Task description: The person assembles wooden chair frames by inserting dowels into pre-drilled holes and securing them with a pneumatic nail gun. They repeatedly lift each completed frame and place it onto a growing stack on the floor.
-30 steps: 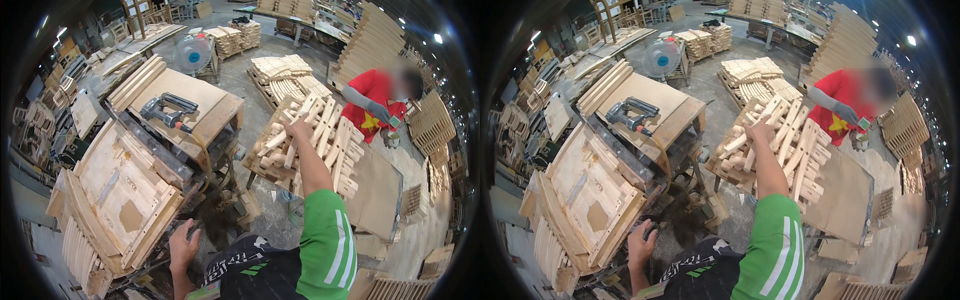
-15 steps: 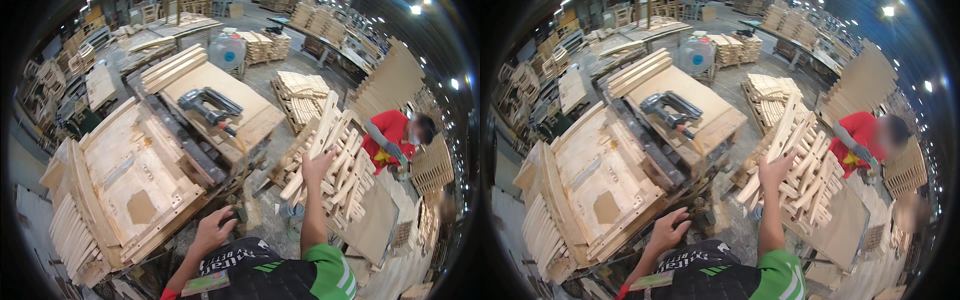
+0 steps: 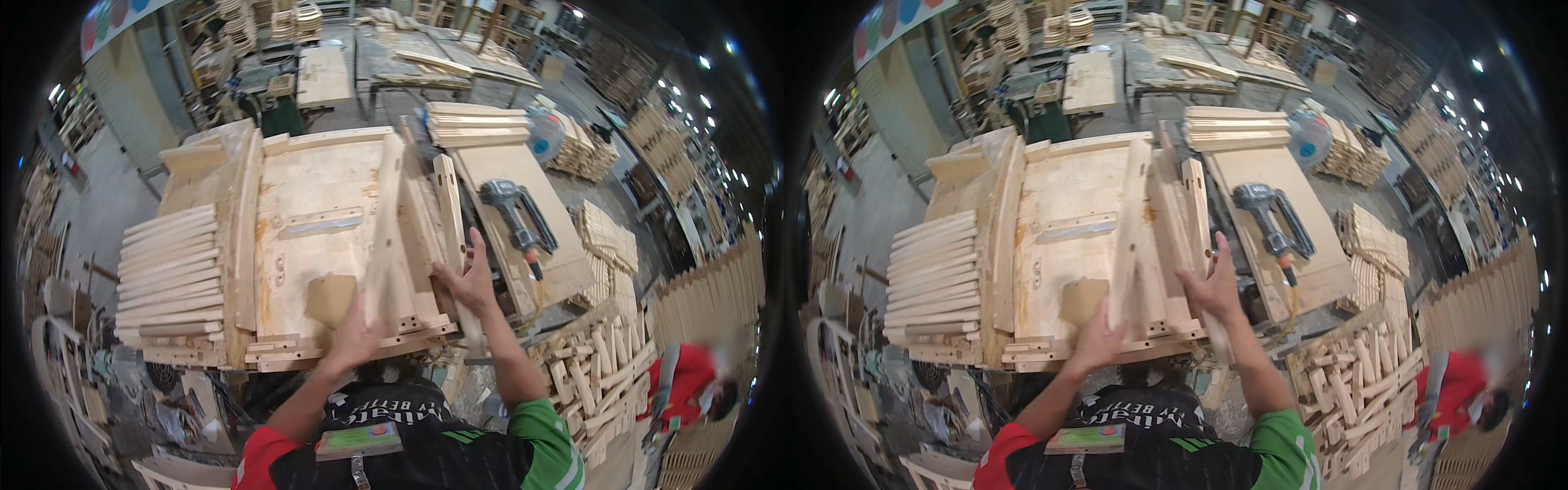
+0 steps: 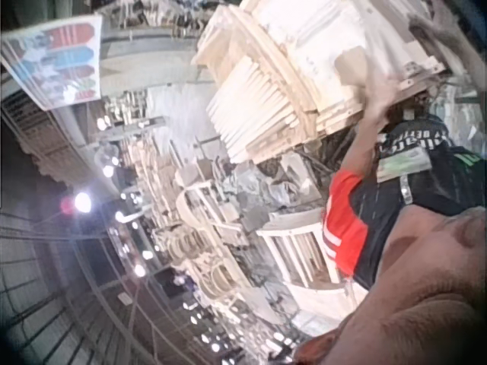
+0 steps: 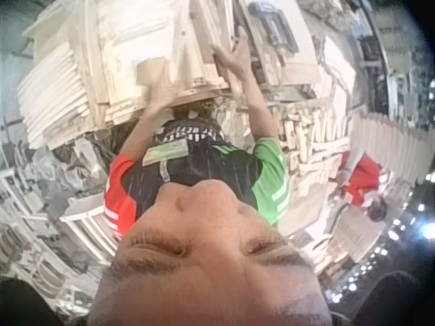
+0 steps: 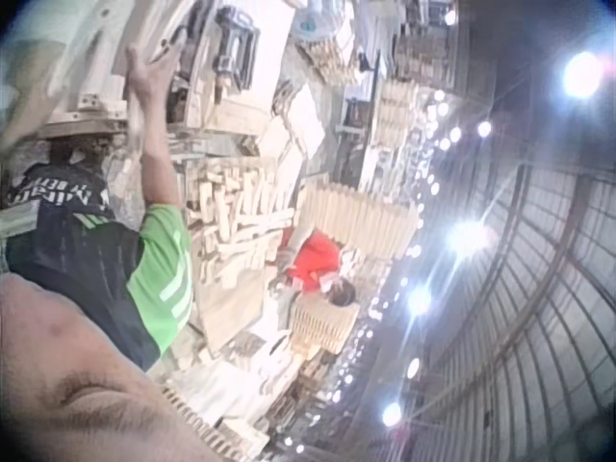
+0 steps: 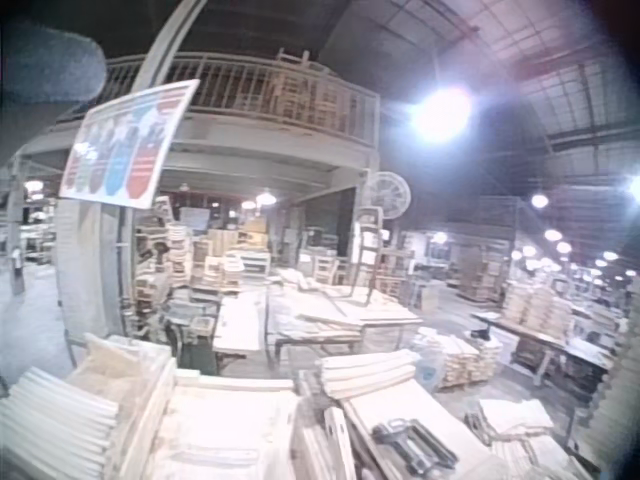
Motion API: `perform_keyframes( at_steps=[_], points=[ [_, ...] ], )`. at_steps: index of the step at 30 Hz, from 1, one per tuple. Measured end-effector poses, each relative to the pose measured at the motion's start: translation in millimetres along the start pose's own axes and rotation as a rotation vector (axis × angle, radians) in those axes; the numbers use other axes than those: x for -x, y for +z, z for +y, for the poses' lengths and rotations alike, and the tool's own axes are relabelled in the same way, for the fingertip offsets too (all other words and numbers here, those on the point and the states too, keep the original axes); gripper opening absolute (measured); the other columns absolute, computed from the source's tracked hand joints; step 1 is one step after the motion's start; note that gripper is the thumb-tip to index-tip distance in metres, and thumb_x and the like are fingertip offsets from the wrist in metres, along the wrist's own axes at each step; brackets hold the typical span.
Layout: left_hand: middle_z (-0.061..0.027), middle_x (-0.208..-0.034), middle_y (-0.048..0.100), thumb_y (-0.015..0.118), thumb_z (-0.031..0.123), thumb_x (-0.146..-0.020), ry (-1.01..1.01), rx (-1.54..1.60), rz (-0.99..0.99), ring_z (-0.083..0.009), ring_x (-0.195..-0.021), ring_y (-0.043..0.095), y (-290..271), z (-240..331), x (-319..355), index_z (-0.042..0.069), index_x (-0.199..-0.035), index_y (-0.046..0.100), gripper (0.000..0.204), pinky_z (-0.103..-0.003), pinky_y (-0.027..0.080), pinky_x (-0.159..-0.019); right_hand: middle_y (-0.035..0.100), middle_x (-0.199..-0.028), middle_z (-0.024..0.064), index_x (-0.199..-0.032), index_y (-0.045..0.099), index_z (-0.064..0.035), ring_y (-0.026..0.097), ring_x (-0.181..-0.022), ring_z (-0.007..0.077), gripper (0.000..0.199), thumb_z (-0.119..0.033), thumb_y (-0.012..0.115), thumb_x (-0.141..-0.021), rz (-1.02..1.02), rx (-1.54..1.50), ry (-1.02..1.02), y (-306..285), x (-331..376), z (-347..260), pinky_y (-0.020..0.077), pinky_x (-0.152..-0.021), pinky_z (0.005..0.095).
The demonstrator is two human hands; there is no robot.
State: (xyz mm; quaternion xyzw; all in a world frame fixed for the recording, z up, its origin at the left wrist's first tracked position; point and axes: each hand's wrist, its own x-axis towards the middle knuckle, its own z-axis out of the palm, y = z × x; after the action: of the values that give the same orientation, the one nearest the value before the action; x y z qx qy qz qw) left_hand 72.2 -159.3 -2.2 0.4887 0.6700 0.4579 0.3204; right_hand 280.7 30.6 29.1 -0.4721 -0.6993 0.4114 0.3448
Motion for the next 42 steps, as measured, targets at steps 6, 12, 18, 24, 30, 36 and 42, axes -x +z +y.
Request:
perform_keyframes(
  at_steps=[6, 12, 18, 24, 30, 36, 42],
  points=[
    [-0.0334, -0.12, 0.07, 0.067, 0.022, -0.097, -0.252, -0.473, 0.162, -0.0532, -0.112, 0.067, -105.2, -97.5, 16.1, 0.0, -0.154, 0.043, 0.066, -0.057, 0.053, -0.1, 0.055, -0.139, 0.0288, -0.169, 0.019, -0.0026, 0.061, -0.124, 0.0477, 0.12, -0.044, 0.09, -0.081, -0.017, 0.682, -0.202, 3.9, -74.8, 51.4, 0.0521, -0.106, 0.0528],
    [-0.0315, -0.114, 0.072, 0.068, 0.027, -0.097, -0.507, -0.68, 0.32, -0.048, -0.108, 0.071, -135.5, -123.3, 30.5, -0.002, -0.143, 0.052, 0.056, -0.056, 0.055, -0.096, 0.055, -0.138, 0.0229, -0.17, 0.023, -0.0109, 0.057, -0.126, 0.0458, 0.115, -0.045, 0.088, -0.081, -0.105, 0.975, -0.134, 22.3, -73.5, 44.8, 0.0482, -0.103, 0.0583],
    [-0.029, -0.108, 0.074, 0.07, 0.027, -0.096, -0.673, -0.715, 0.43, -0.0454, -0.104, 0.073, -142.6, -124.6, 17.0, -0.005, -0.123, 0.061, 0.043, -0.054, 0.057, -0.092, 0.045, -0.155, 0.0249, -0.171, 0.024, -0.0126, 0.047, -0.137, 0.0485, 0.114, -0.043, 0.088, -0.081, -0.058, 0.916, -0.127, 20.8, -73.6, 56.9, 0.0392, -0.112, 0.0624],
    [-0.0244, -0.105, 0.074, 0.077, 0.032, -0.093, -0.666, -0.906, 0.655, -0.0426, -0.104, 0.072, -123.8, -131.4, 34.2, -0.002, -0.113, 0.065, 0.041, -0.048, 0.056, -0.096, 0.048, -0.152, 0.0274, -0.164, 0.035, -0.0069, 0.048, -0.138, 0.0493, 0.101, -0.031, 0.089, -0.082, -0.125, 0.744, -0.316, 54.2, -99.9, 27.0, 0.0408, -0.113, 0.0585],
    [-0.0209, -0.105, 0.063, 0.078, 0.026, -0.092, -0.758, -0.876, 1.01, -0.0427, -0.103, 0.063, -98.6, -128.7, 35.5, 0.001, -0.103, 0.065, 0.031, -0.055, 0.05, -0.091, 0.063, -0.136, 0.0269, -0.143, 0.059, 0.0006, 0.06, -0.126, 0.046, 0.062, -0.025, 0.081, -0.091, -0.603, 0.246, -0.656, 200.5, -134.7, -82.1, 0.0494, -0.108, 0.0511],
    [-0.0171, -0.105, 0.059, 0.076, 0.021, -0.091, -0.661, -0.938, 1.094, -0.0394, -0.104, 0.059, -95.1, -129.7, 28.9, 0.005, -0.102, 0.066, 0.022, -0.051, 0.045, -0.088, 0.067, -0.128, 0.0236, -0.134, 0.066, -0.003, 0.064, -0.12, 0.0455, 0.044, -0.03, 0.069, -0.1, -0.821, 0.165, -0.91, 414.7, -157.7, -196.2, 0.0539, -0.099, 0.0522],
    [-0.0139, -0.104, 0.06, 0.078, 0.017, -0.088, -0.648, -0.869, 1.133, -0.0363, -0.103, 0.061, -91.4, -132.9, 37.8, 0.011, -0.111, 0.07, 0.025, -0.05, 0.045, -0.089, 0.069, -0.124, 0.0243, -0.125, 0.069, -0.0035, 0.067, -0.116, 0.0452, 0.039, -0.035, 0.063, -0.103, -0.862, 0.507, -0.935, 543.7, -151.6, -248.2, 0.0532, -0.101, 0.053]
  ],
)
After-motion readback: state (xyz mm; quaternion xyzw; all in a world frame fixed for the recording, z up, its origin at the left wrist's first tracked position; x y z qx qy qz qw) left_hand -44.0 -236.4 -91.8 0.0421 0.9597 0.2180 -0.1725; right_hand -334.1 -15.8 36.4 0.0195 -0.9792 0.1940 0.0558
